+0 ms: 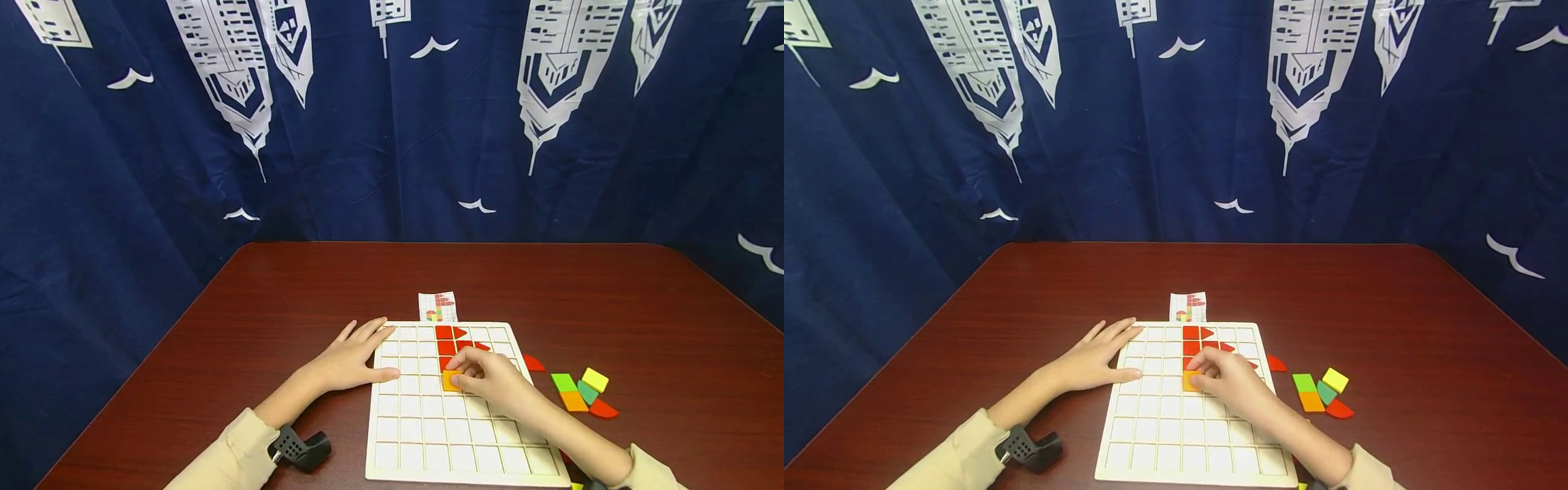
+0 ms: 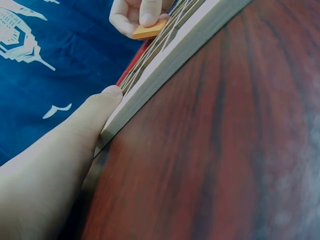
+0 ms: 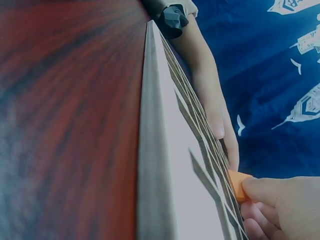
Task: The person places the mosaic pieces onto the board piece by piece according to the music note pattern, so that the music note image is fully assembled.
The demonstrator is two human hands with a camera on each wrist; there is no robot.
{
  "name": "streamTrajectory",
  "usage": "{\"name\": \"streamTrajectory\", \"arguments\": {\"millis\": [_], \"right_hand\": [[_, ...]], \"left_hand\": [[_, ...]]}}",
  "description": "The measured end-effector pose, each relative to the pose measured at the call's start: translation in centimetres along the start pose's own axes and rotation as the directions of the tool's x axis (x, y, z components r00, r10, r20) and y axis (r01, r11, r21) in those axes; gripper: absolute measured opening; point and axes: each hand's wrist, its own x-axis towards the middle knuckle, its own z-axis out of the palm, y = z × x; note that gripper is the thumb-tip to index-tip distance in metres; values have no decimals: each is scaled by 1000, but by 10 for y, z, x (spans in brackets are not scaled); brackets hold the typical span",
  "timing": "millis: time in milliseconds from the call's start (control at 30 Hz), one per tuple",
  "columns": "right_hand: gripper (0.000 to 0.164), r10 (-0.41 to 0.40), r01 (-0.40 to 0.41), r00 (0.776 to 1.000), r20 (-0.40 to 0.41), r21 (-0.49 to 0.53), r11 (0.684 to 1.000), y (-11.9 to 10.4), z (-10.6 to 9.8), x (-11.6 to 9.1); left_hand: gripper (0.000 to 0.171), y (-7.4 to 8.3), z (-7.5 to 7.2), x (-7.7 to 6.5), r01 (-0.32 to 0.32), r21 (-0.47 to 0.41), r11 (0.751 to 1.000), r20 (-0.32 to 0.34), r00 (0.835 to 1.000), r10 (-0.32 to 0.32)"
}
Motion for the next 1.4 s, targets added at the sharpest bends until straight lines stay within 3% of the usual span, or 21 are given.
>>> {"name": "streamTrajectory", "arguments": {"millis": [400,900,1167,1400], "right_hand": [[11,-101,100,995,-16,-59,993,6,1,-1],[6,-124,125,992,16,-105,987,6,1,-3],[16,-91,119,989,121,-253,960,-5,-17,-12],[16,-104,113,994,45,-296,948,4,-41,-25]], "left_hand": [[81,1,-3,-1,-7,18,1000,13,1000,7],[81,1,-1,-2,-10,-10,1000,15,1000,10],[82,-1,1,-1,-12,7,1000,11,1000,12],[82,0,-1,0,-11,8,1000,16,1000,10]]}}
